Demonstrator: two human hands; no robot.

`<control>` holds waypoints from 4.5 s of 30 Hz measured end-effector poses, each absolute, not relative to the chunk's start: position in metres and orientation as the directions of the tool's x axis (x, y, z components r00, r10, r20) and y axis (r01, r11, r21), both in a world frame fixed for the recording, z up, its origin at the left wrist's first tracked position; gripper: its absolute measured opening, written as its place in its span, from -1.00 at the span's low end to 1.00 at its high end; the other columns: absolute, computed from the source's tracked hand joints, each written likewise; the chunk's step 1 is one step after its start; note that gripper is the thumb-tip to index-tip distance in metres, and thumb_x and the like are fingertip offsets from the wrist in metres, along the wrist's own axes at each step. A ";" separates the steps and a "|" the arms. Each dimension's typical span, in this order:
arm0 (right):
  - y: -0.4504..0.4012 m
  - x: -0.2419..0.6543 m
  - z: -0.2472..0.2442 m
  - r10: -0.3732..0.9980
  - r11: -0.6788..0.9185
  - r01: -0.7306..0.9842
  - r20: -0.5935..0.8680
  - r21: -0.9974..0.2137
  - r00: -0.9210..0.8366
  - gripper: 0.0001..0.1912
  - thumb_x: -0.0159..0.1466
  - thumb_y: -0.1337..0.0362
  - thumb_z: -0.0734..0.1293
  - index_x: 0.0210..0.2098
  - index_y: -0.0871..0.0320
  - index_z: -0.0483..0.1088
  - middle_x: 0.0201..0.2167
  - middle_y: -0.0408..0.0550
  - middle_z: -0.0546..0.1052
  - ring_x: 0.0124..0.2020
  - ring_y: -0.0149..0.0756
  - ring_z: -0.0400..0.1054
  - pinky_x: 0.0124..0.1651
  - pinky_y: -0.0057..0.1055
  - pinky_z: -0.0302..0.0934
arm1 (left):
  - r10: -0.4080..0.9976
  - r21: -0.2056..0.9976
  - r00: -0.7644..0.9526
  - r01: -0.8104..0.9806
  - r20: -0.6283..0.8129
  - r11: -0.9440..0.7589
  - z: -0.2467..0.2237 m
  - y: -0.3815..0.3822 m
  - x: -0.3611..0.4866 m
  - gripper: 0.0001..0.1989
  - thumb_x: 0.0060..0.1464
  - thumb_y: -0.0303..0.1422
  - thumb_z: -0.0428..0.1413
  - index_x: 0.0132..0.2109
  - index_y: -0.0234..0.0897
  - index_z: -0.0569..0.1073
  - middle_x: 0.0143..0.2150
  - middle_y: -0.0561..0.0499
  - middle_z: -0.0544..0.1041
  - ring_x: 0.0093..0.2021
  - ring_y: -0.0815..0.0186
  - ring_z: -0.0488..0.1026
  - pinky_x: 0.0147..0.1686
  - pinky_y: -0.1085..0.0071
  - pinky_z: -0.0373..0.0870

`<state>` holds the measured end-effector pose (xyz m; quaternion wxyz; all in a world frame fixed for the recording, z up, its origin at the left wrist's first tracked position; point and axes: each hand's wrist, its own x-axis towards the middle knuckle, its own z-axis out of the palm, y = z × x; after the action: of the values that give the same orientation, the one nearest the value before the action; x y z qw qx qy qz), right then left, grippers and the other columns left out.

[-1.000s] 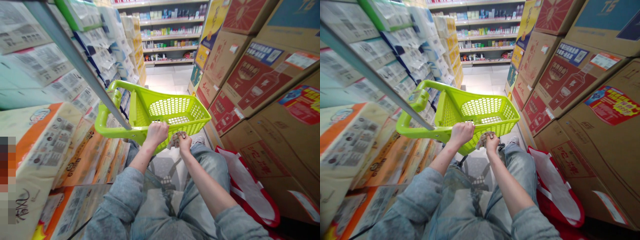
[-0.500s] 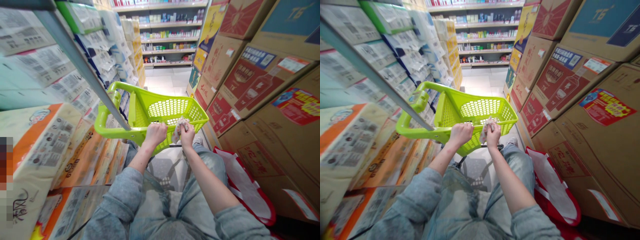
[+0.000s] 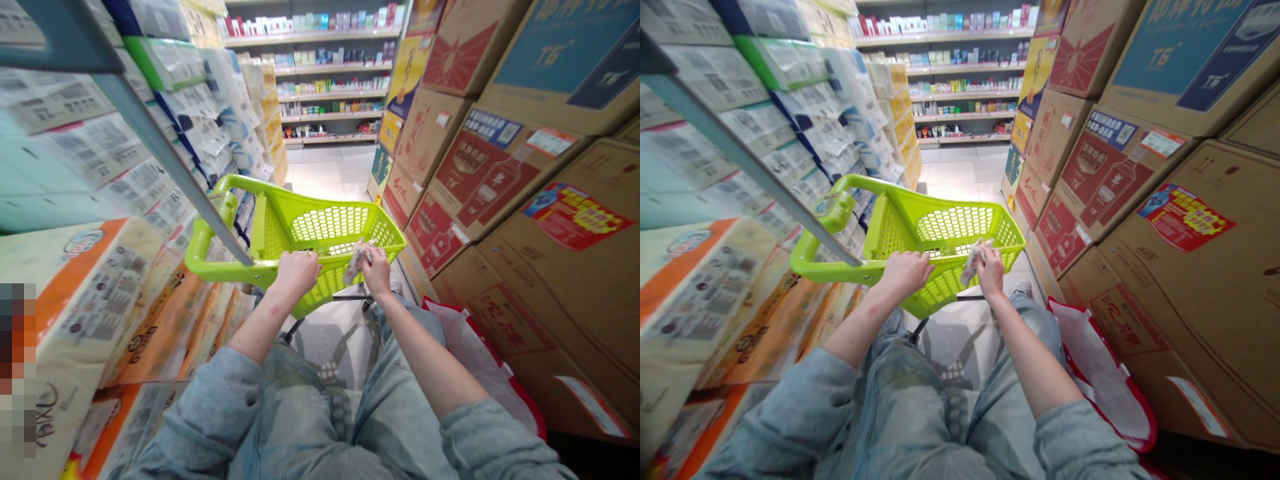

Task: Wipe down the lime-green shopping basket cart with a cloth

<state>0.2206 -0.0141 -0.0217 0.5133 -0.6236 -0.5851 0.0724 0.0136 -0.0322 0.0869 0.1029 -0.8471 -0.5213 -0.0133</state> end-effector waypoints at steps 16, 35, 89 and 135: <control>-0.025 0.141 -0.030 0.754 0.254 0.479 0.482 -0.840 0.447 -0.89 0.17 0.25 0.22 -0.33 0.13 0.30 -0.33 -0.03 0.45 -0.23 -0.25 0.31 -0.09 -0.32 0.17 | 0.884 -0.193 0.442 0.891 0.153 -0.412 0.093 -0.023 -0.015 -0.50 0.24 -0.20 -0.25 -0.30 -0.38 0.51 -0.40 -0.24 0.56 -0.33 0.06 0.53 -0.40 0.30 0.28; -0.028 0.127 -0.023 0.806 0.180 0.492 0.414 -0.852 0.422 -0.79 0.21 0.23 0.16 -0.32 0.14 0.40 -0.29 0.03 0.46 -0.23 -0.22 0.31 -0.11 -0.32 0.17 | 0.883 -0.106 0.423 0.906 0.202 -0.409 0.093 -0.027 -0.010 -0.53 0.23 -0.25 -0.22 -0.30 -0.42 0.51 -0.40 -0.27 0.55 -0.31 0.09 0.52 -0.37 0.30 0.29; -0.012 0.191 -0.011 0.667 0.246 0.518 0.531 -0.819 0.522 -0.69 0.19 0.20 0.20 -0.15 0.19 0.42 -0.21 0.04 0.44 -0.15 -0.22 0.30 -0.02 -0.29 0.15 | 0.736 -0.083 0.577 0.803 0.355 -0.590 0.091 -0.036 -0.028 -0.65 0.26 -0.34 -0.24 -0.16 -0.31 0.42 -0.24 -0.12 0.52 -0.18 0.24 0.45 -0.18 0.34 0.27; -0.045 0.083 0.007 0.783 0.313 0.429 0.486 -0.847 0.388 -0.88 0.18 0.19 0.25 -0.38 0.11 0.26 -0.38 -0.09 0.44 -0.31 -0.27 0.31 -0.19 -0.36 0.17 | 0.896 -0.062 0.334 0.942 0.292 -0.330 0.125 -0.037 -0.062 -0.34 0.14 0.08 -0.27 -0.24 -0.29 0.56 -0.34 -0.18 0.54 -0.29 0.13 0.48 -0.37 0.34 0.21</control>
<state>0.0830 -0.0451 0.0067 0.6095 -0.5677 -0.5339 0.1454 -0.0621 -0.0374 0.1253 0.1105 -0.8091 -0.5680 -0.1028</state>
